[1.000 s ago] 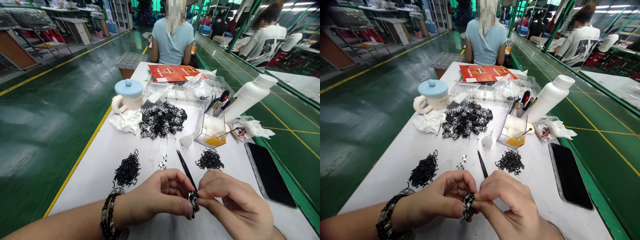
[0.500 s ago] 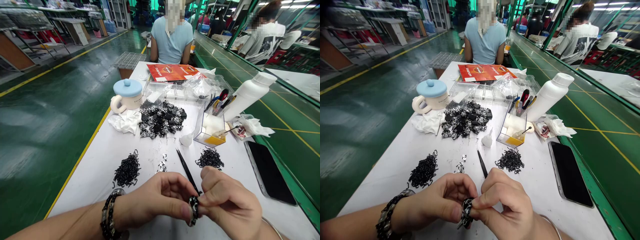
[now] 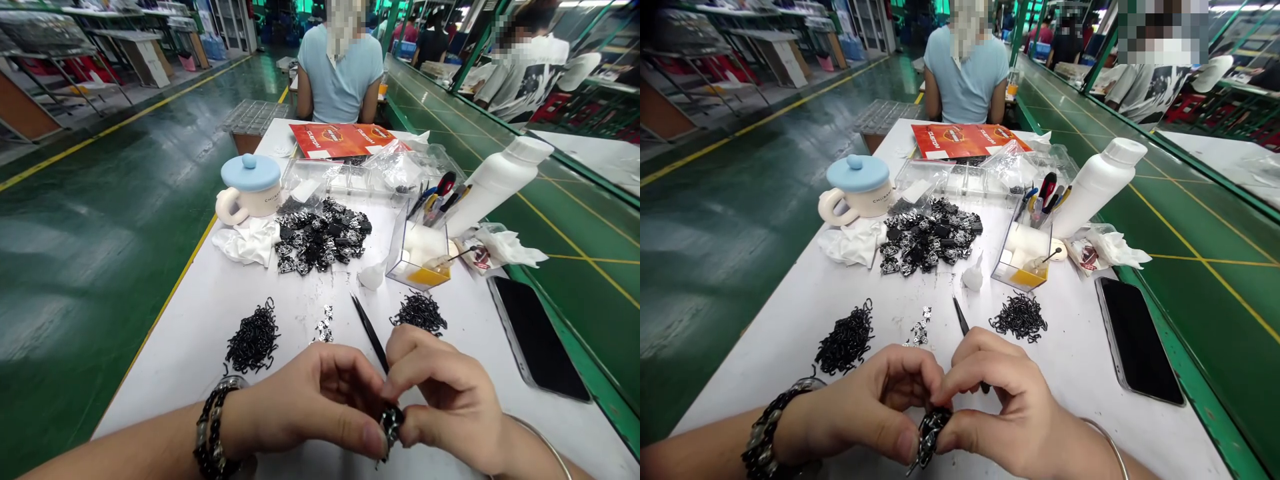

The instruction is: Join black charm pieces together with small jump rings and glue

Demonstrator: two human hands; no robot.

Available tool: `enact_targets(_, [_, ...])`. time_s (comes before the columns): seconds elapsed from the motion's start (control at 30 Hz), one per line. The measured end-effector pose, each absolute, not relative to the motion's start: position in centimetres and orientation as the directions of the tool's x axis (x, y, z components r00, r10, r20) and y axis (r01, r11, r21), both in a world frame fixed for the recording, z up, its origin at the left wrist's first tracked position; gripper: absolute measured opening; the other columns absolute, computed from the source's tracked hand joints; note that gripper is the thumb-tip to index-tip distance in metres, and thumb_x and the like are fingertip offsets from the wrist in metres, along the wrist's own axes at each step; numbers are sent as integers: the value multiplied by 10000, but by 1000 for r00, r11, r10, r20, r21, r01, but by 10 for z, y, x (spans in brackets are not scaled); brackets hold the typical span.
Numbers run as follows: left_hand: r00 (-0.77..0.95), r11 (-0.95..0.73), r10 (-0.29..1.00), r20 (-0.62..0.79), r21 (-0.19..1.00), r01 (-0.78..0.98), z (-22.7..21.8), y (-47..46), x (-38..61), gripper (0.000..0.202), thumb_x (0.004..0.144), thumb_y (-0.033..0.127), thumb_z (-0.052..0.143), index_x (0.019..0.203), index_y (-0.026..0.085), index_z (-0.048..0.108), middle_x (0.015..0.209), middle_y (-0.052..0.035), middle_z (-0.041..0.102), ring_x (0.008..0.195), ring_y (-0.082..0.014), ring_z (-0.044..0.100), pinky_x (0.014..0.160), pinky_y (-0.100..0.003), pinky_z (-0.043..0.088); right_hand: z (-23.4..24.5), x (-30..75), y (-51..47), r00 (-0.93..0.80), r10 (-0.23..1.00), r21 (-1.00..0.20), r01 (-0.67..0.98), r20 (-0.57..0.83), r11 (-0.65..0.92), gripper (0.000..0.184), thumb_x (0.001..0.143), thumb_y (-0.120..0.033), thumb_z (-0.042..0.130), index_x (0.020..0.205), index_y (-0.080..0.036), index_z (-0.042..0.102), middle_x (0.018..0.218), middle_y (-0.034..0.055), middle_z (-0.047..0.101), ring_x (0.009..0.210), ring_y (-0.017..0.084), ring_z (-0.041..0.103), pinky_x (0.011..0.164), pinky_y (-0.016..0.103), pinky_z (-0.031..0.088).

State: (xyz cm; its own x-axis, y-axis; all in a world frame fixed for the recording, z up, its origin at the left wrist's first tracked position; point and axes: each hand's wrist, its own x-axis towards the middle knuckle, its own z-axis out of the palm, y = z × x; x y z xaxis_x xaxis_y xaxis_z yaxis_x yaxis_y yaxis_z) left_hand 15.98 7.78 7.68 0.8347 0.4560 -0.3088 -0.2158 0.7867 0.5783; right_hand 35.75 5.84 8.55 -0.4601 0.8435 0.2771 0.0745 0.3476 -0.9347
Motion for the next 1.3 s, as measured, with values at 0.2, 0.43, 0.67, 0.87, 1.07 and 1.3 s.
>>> enact_targets(0.2, [834,747,431,-345,655,-114,82,79,159,222,575,51,759,752,132,652,751,13,661,732,-76,593,728,-193,447,93,361,63,-596,782,-956,75,183,282,200,731,-255,730,917,-210,674,822,-2,412,766,50,460,695,130,429])
enact_targets(0.43, [829,747,407,-383,663,-60,82,79,158,231,567,57,777,753,144,671,734,29,664,711,-67,588,716,-182,443,93,360,62,-597,783,-961,66,177,268,162,755,-256,706,902,-200,670,823,2,406,738,49,459,672,141,433])
enact_targets(0.67, [863,848,386,-325,494,-193,75,75,160,233,611,133,792,800,122,657,767,-45,701,684,-95,646,656,-180,485,85,358,62,-527,831,-971,43,176,233,206,725,-284,732,923,-243,690,799,0,426,727,55,470,647,148,430])
enact_targets(0.87, [886,871,387,-256,418,-260,79,70,167,318,669,265,771,899,90,637,779,-104,689,704,-137,657,638,-208,508,95,371,66,-545,810,-945,91,218,316,418,756,-445,677,1116,-248,601,845,23,521,767,100,504,692,222,448])
enact_targets(1.07, [863,848,436,-256,437,-299,83,71,169,279,707,266,733,911,94,653,776,-126,692,646,-135,644,606,-220,507,102,435,61,-227,914,-662,634,335,400,76,820,-163,593,870,-215,569,844,27,538,801,136,519,697,262,415])
enact_targets(1.3, [836,828,454,-308,494,-267,82,74,166,286,712,271,723,938,116,639,834,-136,695,702,-145,640,652,-239,492,56,482,63,-119,991,-446,891,-56,81,216,888,-366,480,901,-183,594,938,74,545,779,144,537,657,280,459])
